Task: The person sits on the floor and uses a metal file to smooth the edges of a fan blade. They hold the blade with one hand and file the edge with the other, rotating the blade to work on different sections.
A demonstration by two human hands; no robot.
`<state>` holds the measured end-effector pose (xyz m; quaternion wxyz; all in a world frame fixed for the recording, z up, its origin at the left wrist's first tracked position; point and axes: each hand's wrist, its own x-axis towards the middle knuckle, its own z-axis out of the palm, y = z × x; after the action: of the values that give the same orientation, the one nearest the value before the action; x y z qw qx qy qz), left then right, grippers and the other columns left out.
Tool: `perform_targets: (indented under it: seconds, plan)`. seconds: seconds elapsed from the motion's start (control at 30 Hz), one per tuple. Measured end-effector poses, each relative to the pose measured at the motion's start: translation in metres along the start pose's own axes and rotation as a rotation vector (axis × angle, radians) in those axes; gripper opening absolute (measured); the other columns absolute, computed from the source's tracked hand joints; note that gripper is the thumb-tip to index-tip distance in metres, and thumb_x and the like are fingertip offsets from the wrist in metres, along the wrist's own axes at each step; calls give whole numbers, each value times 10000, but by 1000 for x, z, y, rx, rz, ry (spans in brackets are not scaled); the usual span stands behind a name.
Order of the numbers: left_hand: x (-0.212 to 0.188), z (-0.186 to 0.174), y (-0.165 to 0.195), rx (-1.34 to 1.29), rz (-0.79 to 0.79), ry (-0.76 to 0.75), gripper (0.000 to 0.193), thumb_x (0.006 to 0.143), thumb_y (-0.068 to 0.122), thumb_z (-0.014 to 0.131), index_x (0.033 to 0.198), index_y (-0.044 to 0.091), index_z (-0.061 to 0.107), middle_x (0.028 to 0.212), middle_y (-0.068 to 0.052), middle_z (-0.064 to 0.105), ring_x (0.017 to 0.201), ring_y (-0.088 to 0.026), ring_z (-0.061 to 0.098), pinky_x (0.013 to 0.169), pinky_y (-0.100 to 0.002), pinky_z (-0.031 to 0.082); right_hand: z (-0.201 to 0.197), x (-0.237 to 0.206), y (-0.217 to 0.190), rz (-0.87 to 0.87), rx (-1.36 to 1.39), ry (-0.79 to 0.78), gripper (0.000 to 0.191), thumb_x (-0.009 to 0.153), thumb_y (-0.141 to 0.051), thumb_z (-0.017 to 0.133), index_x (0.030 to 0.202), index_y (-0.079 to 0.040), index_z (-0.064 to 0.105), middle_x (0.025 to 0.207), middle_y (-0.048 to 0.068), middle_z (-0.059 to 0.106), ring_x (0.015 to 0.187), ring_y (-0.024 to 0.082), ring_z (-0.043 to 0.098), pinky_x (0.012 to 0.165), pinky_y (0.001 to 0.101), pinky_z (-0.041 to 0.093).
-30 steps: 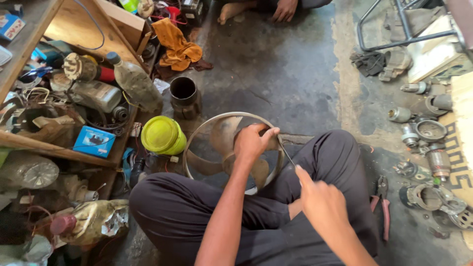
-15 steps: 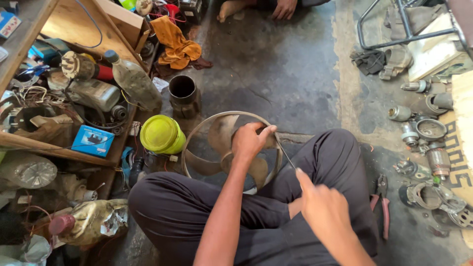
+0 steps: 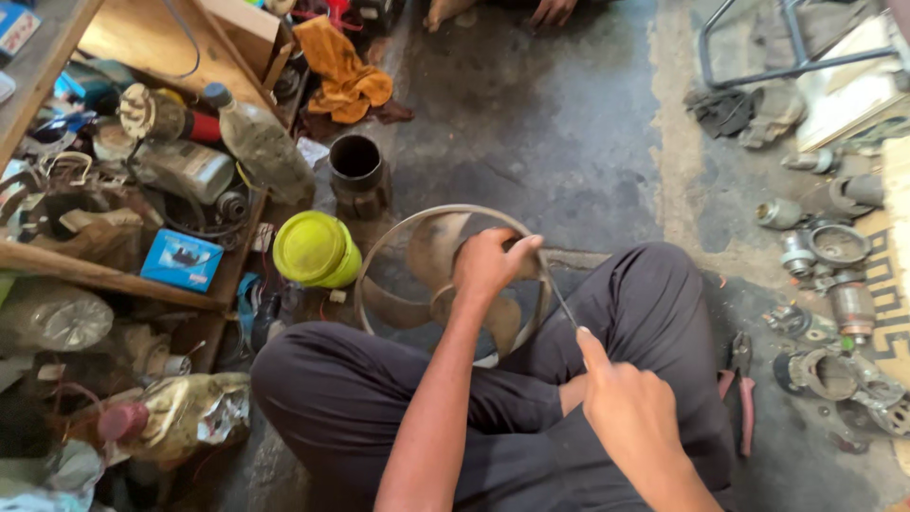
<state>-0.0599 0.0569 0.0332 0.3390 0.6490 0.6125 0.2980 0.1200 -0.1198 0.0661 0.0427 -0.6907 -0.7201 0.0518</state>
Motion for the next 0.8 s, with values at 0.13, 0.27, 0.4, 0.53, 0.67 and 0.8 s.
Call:
perform_targets:
  seconds: [0.13,0.27,0.4,0.53,0.67,0.8]
  plan:
    - [-8,5,1,29,85,-22,482,888,542,689,1012,90,803,947,-163,765,873,-349,733,770,-446,551,6,17,-10,27,25,77,393,916,-181,587,1305,-175,640,591,181,669,537,404,675,514,534,540]
    - [-9,-1,8,3,67,-26,486,863,545,697,1021,96,799,935,-157,769,860,-341,735,750,-441,552,14,61,-10,-20,120,156,291,972,-201,581,1251,-182,662,607,190,663,559,412,670,541,537,535]
    - [-4,-4,7,26,2,-36,487,842,548,702,1028,110,804,924,-146,771,850,-335,737,752,-439,550,2,34,-2,-27,77,85,380,929,-207,591,1304,-192,651,591,187,670,541,417,673,515,539,536]
    - [-6,3,4,15,54,-1,476,861,545,704,1013,107,811,959,-150,760,884,-351,722,763,-443,544,-8,5,0,36,19,16,377,913,-229,599,1285,-222,663,580,185,674,548,413,681,527,539,542]
    - [-14,7,8,20,101,-24,462,892,534,681,1015,103,795,958,-138,765,872,-339,729,762,-438,544,7,44,-9,41,29,150,297,974,-215,583,1258,-190,668,633,178,675,573,402,679,534,515,544]
    - [-10,1,8,42,84,-3,476,849,558,709,1005,119,805,941,-135,775,861,-336,734,752,-439,546,12,47,-11,13,35,147,315,953,-222,583,1256,-198,667,596,172,669,550,401,678,516,525,542]
